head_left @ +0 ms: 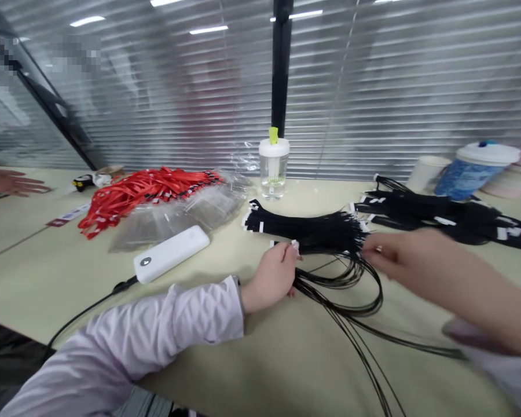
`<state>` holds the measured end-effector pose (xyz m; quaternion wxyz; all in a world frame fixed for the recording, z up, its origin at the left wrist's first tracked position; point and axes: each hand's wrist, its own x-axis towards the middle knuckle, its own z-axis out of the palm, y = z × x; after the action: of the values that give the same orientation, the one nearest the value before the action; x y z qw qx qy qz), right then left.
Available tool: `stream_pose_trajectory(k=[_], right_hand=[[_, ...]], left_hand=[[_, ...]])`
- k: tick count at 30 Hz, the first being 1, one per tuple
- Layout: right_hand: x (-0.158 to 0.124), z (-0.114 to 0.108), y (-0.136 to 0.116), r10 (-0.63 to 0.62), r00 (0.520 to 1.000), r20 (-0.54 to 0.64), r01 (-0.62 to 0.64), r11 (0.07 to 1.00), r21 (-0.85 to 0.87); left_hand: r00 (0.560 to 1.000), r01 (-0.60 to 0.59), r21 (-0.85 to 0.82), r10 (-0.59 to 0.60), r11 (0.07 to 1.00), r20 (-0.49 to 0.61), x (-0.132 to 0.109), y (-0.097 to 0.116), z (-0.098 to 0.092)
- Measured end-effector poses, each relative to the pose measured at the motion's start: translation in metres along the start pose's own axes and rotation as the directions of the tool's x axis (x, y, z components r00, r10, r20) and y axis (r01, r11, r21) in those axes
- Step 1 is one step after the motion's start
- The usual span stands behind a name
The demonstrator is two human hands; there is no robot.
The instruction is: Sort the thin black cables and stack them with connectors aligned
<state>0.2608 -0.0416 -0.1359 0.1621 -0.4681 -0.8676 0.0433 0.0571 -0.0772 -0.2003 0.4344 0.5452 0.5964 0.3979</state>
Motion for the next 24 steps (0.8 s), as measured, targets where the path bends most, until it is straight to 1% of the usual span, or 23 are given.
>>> stream_pose_trajectory(k=[1, 2, 3, 4, 5, 6, 7, 8, 9, 10, 11, 12, 13, 15, 17, 19, 24], right_hand=[[0.006, -0.012, 0.002, 0.068, 0.997, -0.024, -0.067, 0.998, 0.018], [0.011, -0.021, 0.003, 0.157, 0.982, -0.105, -0.145, 0.983, 0.109], [0.016, -0.028, 0.002, 0.252, 0.958, -0.136, -0.210, 0.941, 0.264], [0.020, -0.032, -0.001, 0.326, 0.932, -0.157, -0.226, 0.864, 0.450], [0.024, -0.032, -0.005, 0.381, 0.907, -0.179, -0.193, 0.754, 0.627], [0.026, -0.030, -0.009, 0.412, 0.889, -0.199, -0.123, 0.635, 0.763], [0.028, -0.025, -0.012, 0.414, 0.885, -0.212, -0.052, 0.540, 0.840], [0.029, -0.018, -0.016, 0.398, 0.893, -0.212, -0.012, 0.490, 0.872], [0.029, -0.010, -0.018, 0.347, 0.918, -0.192, -0.007, 0.499, 0.867], [0.028, -0.001, -0.019, 0.272, 0.951, -0.146, -0.031, 0.555, 0.831], [0.026, 0.009, -0.021, 0.198, 0.976, -0.086, -0.060, 0.631, 0.773], [0.023, 0.018, -0.022, 0.123, 0.992, -0.029, -0.068, 0.708, 0.703], [0.019, 0.026, -0.023, 0.078, 0.997, 0.006, -0.063, 0.756, 0.652], [0.011, 0.038, -0.025, 0.029, 0.999, 0.021, -0.036, 0.821, 0.570], [0.005, 0.044, -0.029, 0.009, 1.000, 0.011, -0.013, 0.866, 0.499], [0.000, 0.045, -0.032, -0.015, 1.000, 0.017, 0.006, 0.892, 0.452], [-0.003, 0.042, -0.036, -0.063, 0.995, 0.080, 0.017, 0.878, 0.478]], left_hand=[[1.000, 0.006, -0.014, -0.006, 1.000, -0.019, 0.000, -0.001, 0.000], [0.999, 0.010, -0.026, -0.011, 1.000, -0.034, -0.001, -0.001, -0.001], [0.999, 0.012, -0.035, -0.014, 0.999, -0.042, -0.001, -0.002, 0.000], [0.999, 0.011, -0.042, -0.013, 0.999, -0.044, -0.002, -0.002, 0.000], [0.999, 0.008, -0.048, -0.010, 0.999, -0.043, -0.003, -0.003, 0.000], [0.999, 0.003, -0.052, -0.005, 0.999, -0.038, -0.004, -0.004, 0.001], [0.999, -0.004, -0.054, 0.003, 0.999, -0.032, -0.005, -0.005, 0.002], [1.000, -0.014, -0.055, 0.012, 0.998, -0.025, -0.005, -0.006, 0.002], [1.000, -0.024, -0.056, 0.023, 0.998, -0.017, -0.007, -0.007, 0.002], [0.999, -0.034, -0.058, 0.034, 0.998, -0.006, -0.008, -0.008, 0.002], [0.999, -0.042, -0.061, 0.042, 0.997, 0.008, -0.010, -0.009, 0.002], [0.998, -0.052, -0.063, 0.054, 0.997, 0.022, -0.012, -0.010, 0.001], [0.997, -0.066, -0.064, 0.069, 0.996, 0.034, -0.014, -0.010, 0.000], [0.993, -0.103, -0.049, 0.105, 0.993, 0.051, -0.020, -0.011, -0.002], [0.991, -0.114, -0.013, 0.114, 0.993, 0.064, -0.024, -0.010, -0.005], [0.992, -0.101, 0.013, 0.100, 0.995, 0.079, -0.027, -0.009, -0.007], [0.990, -0.068, 0.010, 0.066, 0.998, 0.126, -0.028, -0.004, -0.009]])
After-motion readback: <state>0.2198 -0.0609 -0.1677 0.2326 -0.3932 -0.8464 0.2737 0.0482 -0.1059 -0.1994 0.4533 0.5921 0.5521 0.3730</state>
